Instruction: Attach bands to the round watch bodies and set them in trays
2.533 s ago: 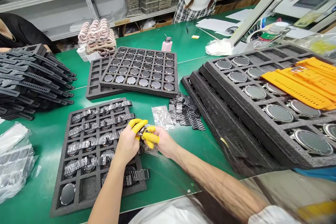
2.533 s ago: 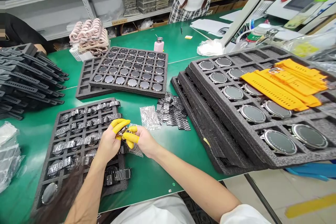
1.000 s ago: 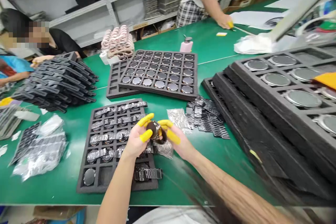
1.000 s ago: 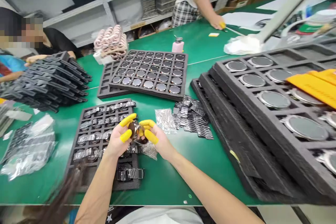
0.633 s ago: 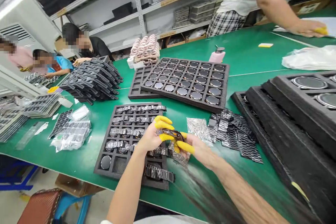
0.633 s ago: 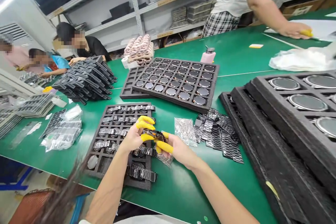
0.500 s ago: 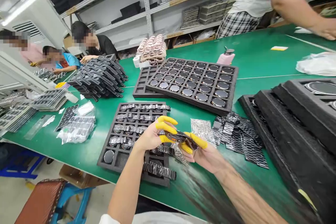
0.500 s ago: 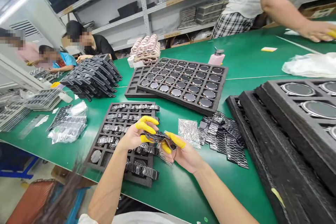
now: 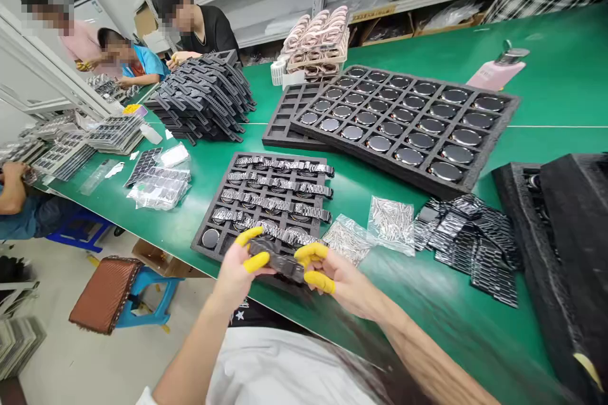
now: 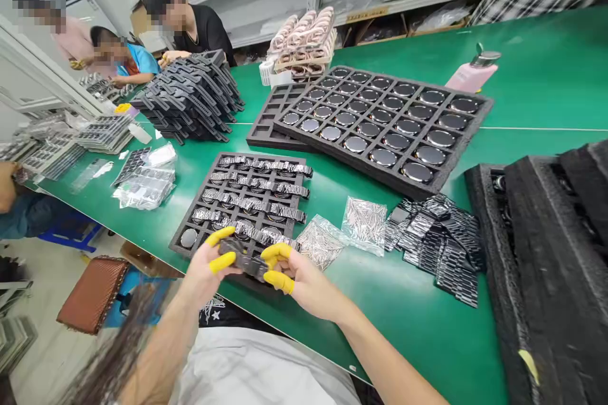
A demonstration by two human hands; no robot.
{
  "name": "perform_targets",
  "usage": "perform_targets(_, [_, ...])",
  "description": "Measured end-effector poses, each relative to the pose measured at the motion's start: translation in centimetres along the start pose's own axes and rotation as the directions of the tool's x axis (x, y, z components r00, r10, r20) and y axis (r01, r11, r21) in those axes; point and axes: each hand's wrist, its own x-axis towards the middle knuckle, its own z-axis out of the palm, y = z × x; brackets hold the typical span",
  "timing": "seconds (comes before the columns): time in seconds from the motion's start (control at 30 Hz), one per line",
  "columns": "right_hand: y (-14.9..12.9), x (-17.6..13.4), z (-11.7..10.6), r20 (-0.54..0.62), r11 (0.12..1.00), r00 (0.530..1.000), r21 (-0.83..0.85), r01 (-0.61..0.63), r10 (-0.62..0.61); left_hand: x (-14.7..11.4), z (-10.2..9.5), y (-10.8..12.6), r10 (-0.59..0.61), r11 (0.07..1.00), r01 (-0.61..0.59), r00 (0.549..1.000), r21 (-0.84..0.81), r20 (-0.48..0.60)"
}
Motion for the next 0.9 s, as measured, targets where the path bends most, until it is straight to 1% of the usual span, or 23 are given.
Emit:
perform_targets(0.03, [-0.2,-0.1,-0.1,-0.005,1.000,1.000,-0.017,0.005,-0.005,-0.5,-1.3,0.5,0.025,0.999,-0.023,0.998,0.024,-0.051])
perform_targets(0.07, [-0.4,-0.2,-0.4,-0.034,0.999,0.999,-0.045,0.011,-0.012,-0.9,-2.5,1.0,0.049,0.998,-0.044,0.994,0.049,-0.100])
perform_targets(0.13, [-1.1,-0.3,-1.5,-0.145,0.994,0.989,-0.109,0.006,-0.022,-1.1,-4.5,1.6,0.076,0.994,-0.062,0.982,0.084,-0.174])
perform_targets(0.2, [-1.8,-0.2,-3.1,-0.281,0.989,0.959,-0.147,0.004,-0.046,-0.7,-5.8,1.5,0.075,0.993,-0.056,0.976,0.101,-0.204])
perform_targets(0.3, [-2.7,-0.3,-5.7,-0.465,0.981,0.878,-0.191,0.028,-0.116,0.5,-6.5,0.6,0.084,0.984,-0.047,0.973,0.170,-0.217])
perform_targets(0.37, [-3.3,-0.7,-7.6,-0.573,0.967,0.799,-0.252,0.042,-0.184,1.2,-6.6,0.3,0.153,0.948,-0.070,0.955,0.311,-0.252])
perform_targets(0.4, [-3.5,-1.0,-8.6,-0.625,0.955,0.748,-0.292,0.040,-0.223,1.3,-6.5,0.3,0.195,0.904,-0.066,0.944,0.422,-0.268])
perform_targets(0.43, [-3.7,-1.3,-9.7,-0.676,0.940,0.687,-0.339,0.031,-0.267,1.4,-6.5,0.6,0.226,0.834,-0.041,0.936,0.551,-0.272])
perform_targets(0.47, [-3.8,-1.6,-10.9,-0.725,0.920,0.613,-0.393,0.006,-0.314,1.4,-6.4,0.9,0.238,0.737,0.000,0.936,0.676,-0.260])
perform_targets(0.5, [-4.0,-2.0,-12.1,-0.766,0.891,0.532,-0.451,-0.045,-0.361,1.2,-6.4,1.3,0.241,0.621,0.040,0.941,0.782,-0.239])
perform_targets(0.53, [-4.1,-2.5,-13.3,-0.795,0.853,0.453,-0.505,-0.129,-0.402,1.1,-6.4,1.7,0.252,0.502,0.060,0.944,0.863,-0.212])
perform_targets(0.57, [-4.3,-3.0,-14.4,-0.810,0.800,0.391,-0.549,-0.243,-0.437,1.0,-6.6,2.1,0.287,0.387,0.053,0.942,0.920,-0.175])
perform_targets(0.6, [-4.4,-3.5,-15.4,-0.814,0.725,0.346,-0.577,-0.378,-0.467,0.9,-6.9,2.3,0.344,0.277,0.017,0.932,0.961,-0.116])
perform_targets(0.63, [-4.6,-4.0,-16.3,-0.812,0.630,0.321,-0.582,-0.515,-0.488,0.8,-7.3,2.4,0.412,0.170,-0.036,0.910,0.985,-0.038])
perform_targets(0.67, [-4.7,-4.4,-17.0,-0.806,0.523,0.316,-0.573,-0.631,-0.501,0.9,-8.0,2.3,0.473,0.055,-0.091,0.879,0.994,0.054])
perform_targets(0.7, [-4.8,-4.9,-17.5,-0.798,0.424,0.319,-0.557,-0.715,-0.511,1.2,-8.8,2.1,0.494,-0.065,-0.142,0.855,0.988,0.155])
perform_targets(0.73, [-4.9,-5.3,-18.0,-0.796,0.346,0.332,-0.539,-0.767,-0.506,1.5,-9.7,1.8,0.471,-0.155,-0.183,0.850,0.971,0.235])
perform_targets(0.77, [-4.9,-5.5,-18.3,-0.807,0.291,0.349,-0.519,-0.803,-0.476,2.1,-10.7,1.5,0.434,-0.232,-0.216,0.850,0.949,0.299])
perform_targets(0.8, [-4.8,-5.7,-18.5,-0.830,0.254,0.363,-0.493,-0.832,-0.423,2.7,-11.7,1.1,0.393,-0.288,-0.254,0.848,0.923,0.356])
perform_targets(0.83, [-4.8,-5.7,-18.6,-0.853,0.226,0.368,-0.467,-0.855,-0.371,3.3,-12.6,0.7,0.361,-0.318,-0.290,0.843,0.903,0.398])
perform_targets(0.87, [-4.7,-5.6,-18.6,-0.868,0.207,0.364,-0.445,-0.871,-0.338,3.9,-13.4,0.4,0.347,-0.326,-0.309,0.840,0.893,0.417])
perform_targets(0.9, [-4.7,-5.4,-18.6,-0.879,0.200,0.355,-0.428,-0.881,-0.317,4.3,-14.1,0.1,0.362,-0.317,-0.310,0.834,0.896,0.417])
